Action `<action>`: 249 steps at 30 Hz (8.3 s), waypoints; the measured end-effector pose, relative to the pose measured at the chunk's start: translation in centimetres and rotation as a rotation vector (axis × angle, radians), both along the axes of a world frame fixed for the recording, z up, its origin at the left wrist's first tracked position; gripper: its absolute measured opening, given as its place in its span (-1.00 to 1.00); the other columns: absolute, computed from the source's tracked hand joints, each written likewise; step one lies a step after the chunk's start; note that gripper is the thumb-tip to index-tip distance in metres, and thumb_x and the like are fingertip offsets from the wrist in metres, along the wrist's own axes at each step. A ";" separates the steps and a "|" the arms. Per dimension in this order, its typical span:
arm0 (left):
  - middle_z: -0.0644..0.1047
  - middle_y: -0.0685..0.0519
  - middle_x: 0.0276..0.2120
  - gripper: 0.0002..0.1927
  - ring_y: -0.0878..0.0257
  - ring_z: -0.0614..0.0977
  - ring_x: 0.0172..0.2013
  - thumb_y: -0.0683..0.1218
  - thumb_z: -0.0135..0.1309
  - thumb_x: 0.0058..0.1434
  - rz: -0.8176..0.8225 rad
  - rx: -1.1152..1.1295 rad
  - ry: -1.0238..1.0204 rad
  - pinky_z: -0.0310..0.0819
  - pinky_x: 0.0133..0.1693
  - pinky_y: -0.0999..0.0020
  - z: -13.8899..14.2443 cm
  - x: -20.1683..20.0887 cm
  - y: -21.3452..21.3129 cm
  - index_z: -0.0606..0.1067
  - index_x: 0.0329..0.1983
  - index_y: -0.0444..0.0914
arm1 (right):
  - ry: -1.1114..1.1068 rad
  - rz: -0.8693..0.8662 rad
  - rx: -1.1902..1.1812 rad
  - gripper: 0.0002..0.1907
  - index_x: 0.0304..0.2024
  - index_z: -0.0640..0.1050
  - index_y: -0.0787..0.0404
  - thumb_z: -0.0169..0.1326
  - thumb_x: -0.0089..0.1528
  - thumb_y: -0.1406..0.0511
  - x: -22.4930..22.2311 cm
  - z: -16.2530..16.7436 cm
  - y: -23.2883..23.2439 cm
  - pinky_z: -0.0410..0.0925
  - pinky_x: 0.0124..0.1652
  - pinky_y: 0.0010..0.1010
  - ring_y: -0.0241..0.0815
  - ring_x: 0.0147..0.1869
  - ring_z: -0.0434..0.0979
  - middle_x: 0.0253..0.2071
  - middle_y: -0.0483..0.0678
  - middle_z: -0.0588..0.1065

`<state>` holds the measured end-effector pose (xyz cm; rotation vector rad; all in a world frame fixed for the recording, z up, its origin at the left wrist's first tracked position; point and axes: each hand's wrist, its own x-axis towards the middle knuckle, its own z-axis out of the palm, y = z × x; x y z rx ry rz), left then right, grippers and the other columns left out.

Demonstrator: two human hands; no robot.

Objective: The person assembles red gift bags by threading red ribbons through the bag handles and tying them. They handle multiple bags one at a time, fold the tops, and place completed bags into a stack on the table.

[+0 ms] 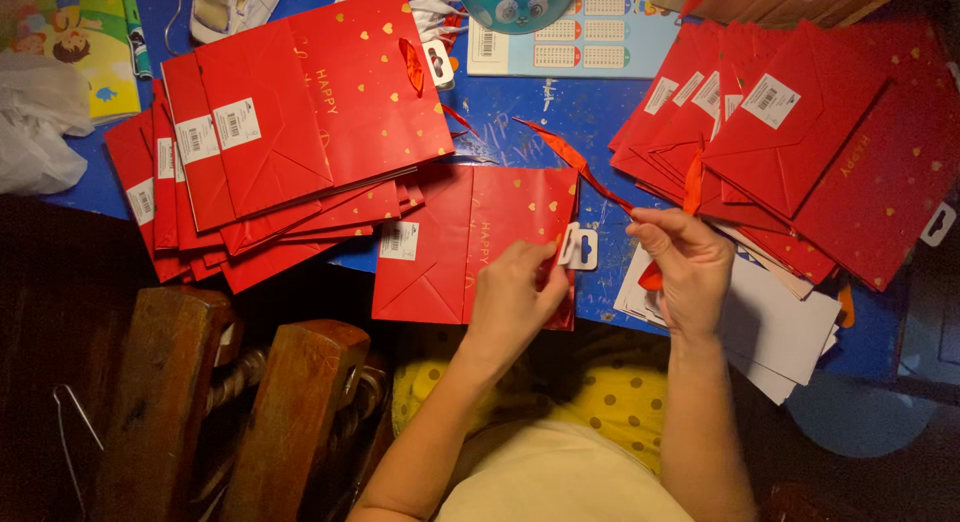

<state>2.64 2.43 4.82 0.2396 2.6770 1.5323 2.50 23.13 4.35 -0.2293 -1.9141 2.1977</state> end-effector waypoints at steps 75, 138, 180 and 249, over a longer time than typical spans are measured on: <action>0.61 -0.04 -0.12 -0.86 0.05 0.63 -0.02 -0.13 0.01 0.44 0.220 1.704 -0.544 0.51 0.09 0.13 -4.5 -2.4 -5.7 0.48 0.01 -0.19 | -0.063 0.350 0.753 -0.72 0.03 0.61 0.13 0.17 0.26 0.29 1.0 1.8 -4.8 0.30 0.02 -0.27 -0.07 -0.01 0.47 -0.10 -0.01 0.47; 0.48 0.12 -0.55 -0.63 0.46 0.48 -0.59 0.07 -0.19 0.51 -0.117 0.548 -0.535 0.34 -0.57 0.52 -3.1 -7.4 -1.3 0.47 0.13 -0.24 | -0.068 0.017 0.868 -0.93 -0.20 0.55 0.28 0.15 0.25 0.44 -2.3 -0.3 -5.2 0.34 -0.33 -0.27 -0.07 -0.40 0.52 -0.28 0.03 0.54; 0.54 0.01 -0.51 -0.64 0.23 0.59 -0.53 -0.23 0.13 0.23 -0.029 0.214 0.081 0.49 -0.41 0.33 1.5 0.4 -1.1 0.50 0.11 -0.29 | -0.019 0.722 0.592 -0.78 -0.21 0.57 0.37 -0.05 0.18 0.40 1.7 4.1 -2.4 0.36 -0.01 -0.34 -0.05 -0.11 0.52 -0.24 0.08 0.55; 0.48 0.19 -0.46 -0.64 0.21 0.49 -0.43 -0.27 0.28 -0.03 -0.130 0.235 0.915 0.43 -0.32 0.38 6.6 5.4 -2.1 0.59 -0.15 -0.12 | 0.265 0.254 0.569 -0.63 -0.13 0.65 0.27 0.00 0.10 0.62 5.1 3.9 -1.4 0.25 0.43 -0.09 -0.01 0.28 0.57 0.01 0.02 0.63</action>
